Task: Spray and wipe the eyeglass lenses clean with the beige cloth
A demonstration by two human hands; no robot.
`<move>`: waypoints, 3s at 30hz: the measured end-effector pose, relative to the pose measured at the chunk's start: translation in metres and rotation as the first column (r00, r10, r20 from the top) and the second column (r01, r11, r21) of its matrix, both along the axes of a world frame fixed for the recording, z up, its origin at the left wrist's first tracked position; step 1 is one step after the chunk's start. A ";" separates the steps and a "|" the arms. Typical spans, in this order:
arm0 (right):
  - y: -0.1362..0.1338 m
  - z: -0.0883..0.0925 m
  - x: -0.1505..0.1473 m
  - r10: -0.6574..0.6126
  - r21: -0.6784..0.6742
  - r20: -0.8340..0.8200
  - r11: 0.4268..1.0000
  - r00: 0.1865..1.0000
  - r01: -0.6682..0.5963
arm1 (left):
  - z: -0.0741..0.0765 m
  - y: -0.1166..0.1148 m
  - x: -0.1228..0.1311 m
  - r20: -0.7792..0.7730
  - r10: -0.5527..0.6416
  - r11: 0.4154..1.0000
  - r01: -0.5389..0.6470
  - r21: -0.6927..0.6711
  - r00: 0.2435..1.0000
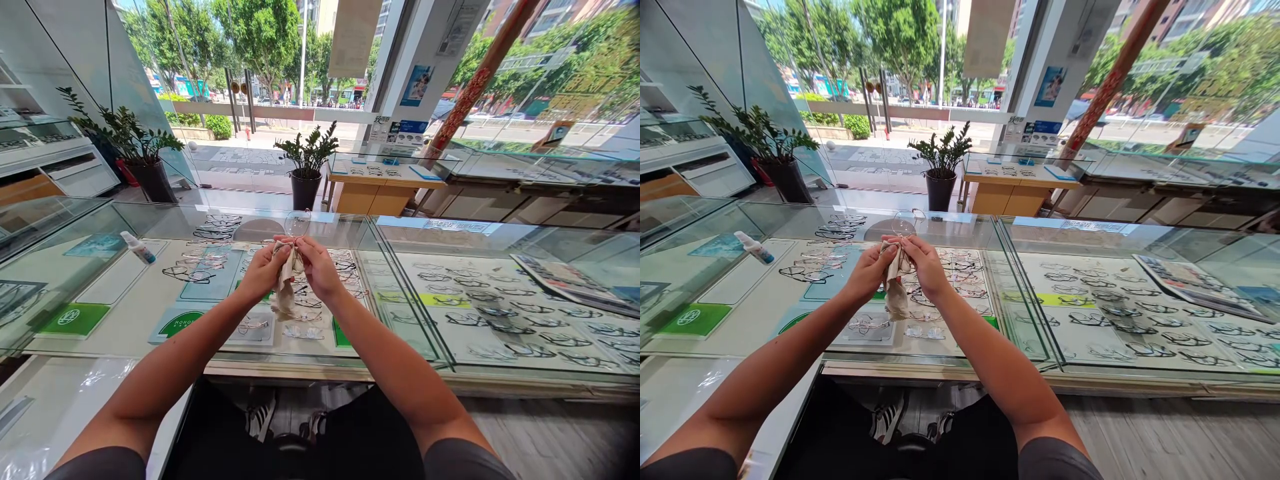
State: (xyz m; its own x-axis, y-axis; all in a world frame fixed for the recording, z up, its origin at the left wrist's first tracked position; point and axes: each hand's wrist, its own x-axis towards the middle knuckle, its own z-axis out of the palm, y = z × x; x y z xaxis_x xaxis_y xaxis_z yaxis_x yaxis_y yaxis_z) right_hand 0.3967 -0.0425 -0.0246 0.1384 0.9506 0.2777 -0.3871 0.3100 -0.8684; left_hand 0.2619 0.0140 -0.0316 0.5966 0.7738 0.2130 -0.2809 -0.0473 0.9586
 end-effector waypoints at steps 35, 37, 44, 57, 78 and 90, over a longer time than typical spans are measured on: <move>-0.002 0.004 -0.001 0.018 0.020 -0.075 1.000 0.997 -0.016 | -0.008 0.010 -0.005 -0.111 0.117 0.946 -0.077 0.314 0.987; -0.002 0.005 0.000 0.022 0.009 -0.087 1.000 0.996 -0.021 | -0.008 0.010 -0.006 -0.108 0.093 0.950 -0.055 0.308 0.990; -0.003 0.009 0.009 -0.004 -0.034 -0.100 0.999 0.995 0.000 | 0.002 0.016 -0.018 -0.155 -0.192 0.950 0.223 0.218 0.969; -0.002 0.009 0.008 0.007 -0.041 -0.111 0.999 0.994 -0.011 | 0.000 0.014 -0.017 -0.155 -0.203 0.946 0.235 0.224 0.967; 0.004 0.005 0.013 0.007 -0.041 -0.090 0.999 0.996 -0.011 | -0.001 0.016 -0.015 -0.133 -0.146 0.949 0.177 0.260 0.980; 0.003 0.001 0.008 0.046 -0.047 -0.074 0.998 0.996 -0.050 | -0.001 0.009 -0.009 -0.181 0.054 0.960 -0.001 0.281 0.982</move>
State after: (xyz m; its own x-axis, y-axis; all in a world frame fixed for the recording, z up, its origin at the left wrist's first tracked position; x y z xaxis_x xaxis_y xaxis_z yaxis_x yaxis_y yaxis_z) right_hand 0.4051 -0.0396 -0.0233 0.1106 0.9689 0.2213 -0.4631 0.2472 -0.8511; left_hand 0.2529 0.0228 -0.0327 0.6250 0.7161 0.3106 -0.0951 -0.3251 0.9409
